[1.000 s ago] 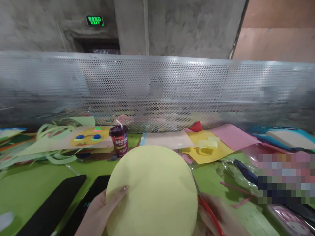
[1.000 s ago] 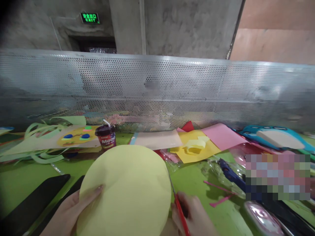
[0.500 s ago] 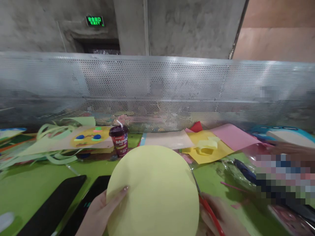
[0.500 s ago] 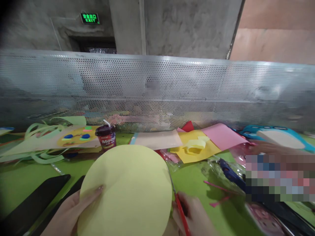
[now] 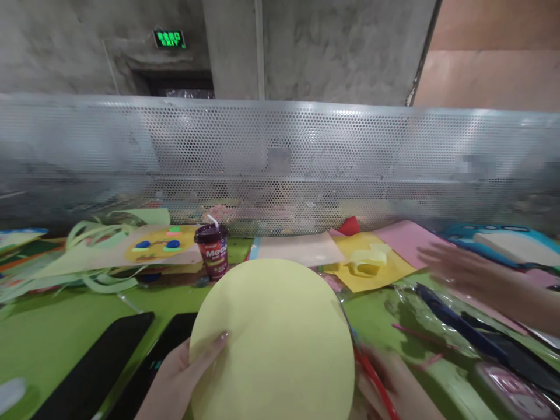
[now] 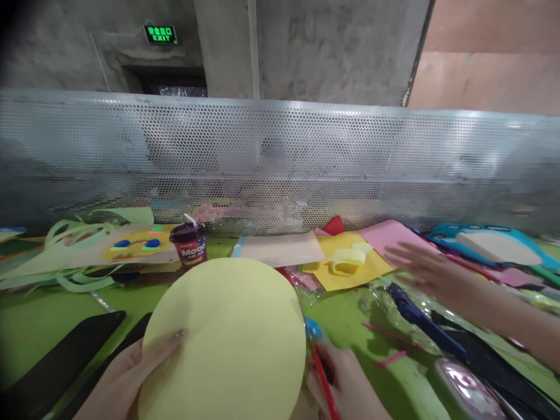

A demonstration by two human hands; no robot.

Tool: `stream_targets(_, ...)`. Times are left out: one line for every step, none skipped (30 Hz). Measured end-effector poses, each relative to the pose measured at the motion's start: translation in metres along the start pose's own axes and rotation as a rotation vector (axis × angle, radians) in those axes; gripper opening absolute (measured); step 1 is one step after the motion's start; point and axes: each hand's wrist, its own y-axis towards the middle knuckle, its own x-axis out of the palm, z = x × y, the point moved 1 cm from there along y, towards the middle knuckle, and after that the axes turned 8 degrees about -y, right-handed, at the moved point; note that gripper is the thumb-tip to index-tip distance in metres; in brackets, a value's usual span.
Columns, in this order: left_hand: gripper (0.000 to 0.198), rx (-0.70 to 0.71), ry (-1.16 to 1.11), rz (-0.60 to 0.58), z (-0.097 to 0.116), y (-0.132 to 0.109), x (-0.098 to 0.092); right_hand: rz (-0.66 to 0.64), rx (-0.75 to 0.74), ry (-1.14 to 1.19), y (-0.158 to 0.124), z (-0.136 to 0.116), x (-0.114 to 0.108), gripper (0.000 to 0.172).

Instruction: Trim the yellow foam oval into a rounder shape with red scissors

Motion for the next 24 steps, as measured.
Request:
stream_targets(0.046,0.002,0.007,-0.002,0.0012,-0.0014,0.0010,-0.010,0.003,-0.007,0.0004,0.0006,0.0002,0.020)
stream_targets(0.045,0.006,0.015,-0.004,0.0023,-0.0028,0.0021,-0.016,0.009,-0.013,0.0006,0.0011,0.0005,0.021)
stream_targets(0.044,0.008,0.021,-0.006,0.0031,-0.0040,0.0032,-0.013,0.016,-0.016,0.0008,0.0016,0.0009,0.022)
stream_targets(0.045,0.020,0.023,-0.006,0.0038,-0.0049,0.0040,-0.003,0.020,-0.015,0.0008,0.0020,0.0013,0.023)
stream_targets(0.045,0.027,0.023,-0.006,0.0042,-0.0055,0.0046,0.010,0.022,-0.012,0.0007,0.0023,0.0015,0.024)
stream_targets(0.045,0.031,0.022,-0.005,0.0043,-0.0057,0.0050,0.021,0.022,-0.006,0.0005,0.0025,0.0017,0.025)
stream_targets(0.045,0.030,0.023,-0.005,0.0042,-0.0055,0.0051,0.028,0.021,0.001,0.0002,0.0026,0.0016,0.025)
stream_targets(0.045,0.029,0.024,-0.006,0.0040,-0.0052,0.0050,0.031,0.019,0.006,-0.0001,0.0025,0.0014,0.026)
stream_targets(0.045,0.028,0.026,-0.007,0.0037,-0.0048,0.0048,0.033,0.018,0.008,-0.0004,0.0023,0.0011,0.026)
stream_targets(0.044,0.029,0.028,-0.009,0.0036,-0.0046,0.0047,0.033,0.017,0.007,-0.0008,0.0019,0.0007,0.026)
stream_targets(0.043,0.033,0.029,-0.008,0.0035,-0.0046,0.0048,0.033,0.015,0.003,-0.0013,0.0013,0.0004,0.027)
stream_targets(0.042,0.049,0.027,-0.004,0.0037,-0.0050,0.0050,0.034,0.011,-0.001,-0.0019,0.0006,0.0001,0.028)
stream_targets(0.041,0.060,0.026,0.000,0.0040,-0.0057,0.0054,0.038,0.003,-0.005,-0.0025,-0.0002,-0.0001,0.029)
stream_targets(0.041,0.070,0.027,0.004,0.0043,-0.0065,0.0060,0.045,-0.007,-0.007,-0.0031,-0.0010,-0.0003,0.030)
stream_targets(0.041,0.077,0.030,0.006,0.0047,-0.0075,0.0066,0.055,-0.017,-0.009,-0.0038,-0.0017,-0.0006,0.030)
stream_targets(0.042,0.080,0.033,0.007,0.0051,-0.0085,0.0071,0.067,-0.026,-0.010,-0.0044,-0.0021,-0.0008,0.031)
stream_targets(0.043,0.081,0.036,0.008,0.0055,-0.0093,0.0076,0.080,-0.035,-0.010,-0.0049,-0.0023,-0.0010,0.031)
stream_targets(0.044,0.080,0.038,0.009,0.0059,-0.0098,0.0080,0.089,-0.041,-0.009,-0.0053,-0.0021,-0.0012,0.032)
stream_targets(0.045,0.081,0.039,0.010,0.0064,-0.0100,0.0081,0.093,-0.043,-0.006,-0.0057,-0.0015,-0.0013,0.032)
stream_targets(0.045,0.079,0.040,0.012,0.0069,-0.0100,0.0081,0.093,-0.042,-0.002,-0.0061,-0.0006,-0.0013,0.033)
stream_targets(0.045,0.077,0.040,0.011,0.0074,-0.0099,0.0080,0.090,-0.038,0.004,-0.0066,0.0003,-0.0011,0.033)
stream_targets(0.044,0.072,0.040,0.010,0.0078,-0.0096,0.0078,0.087,-0.033,0.013,-0.0071,0.0012,-0.0008,0.033)
stream_targets(0.044,0.067,0.040,0.007,0.0081,-0.0093,0.0076,0.084,-0.026,0.022,-0.0077,0.0017,-0.0003,0.034)
stream_targets(0.044,0.062,0.039,0.004,0.0080,-0.0091,0.0073,0.081,-0.018,0.030,-0.0082,0.0018,0.0003,0.034)
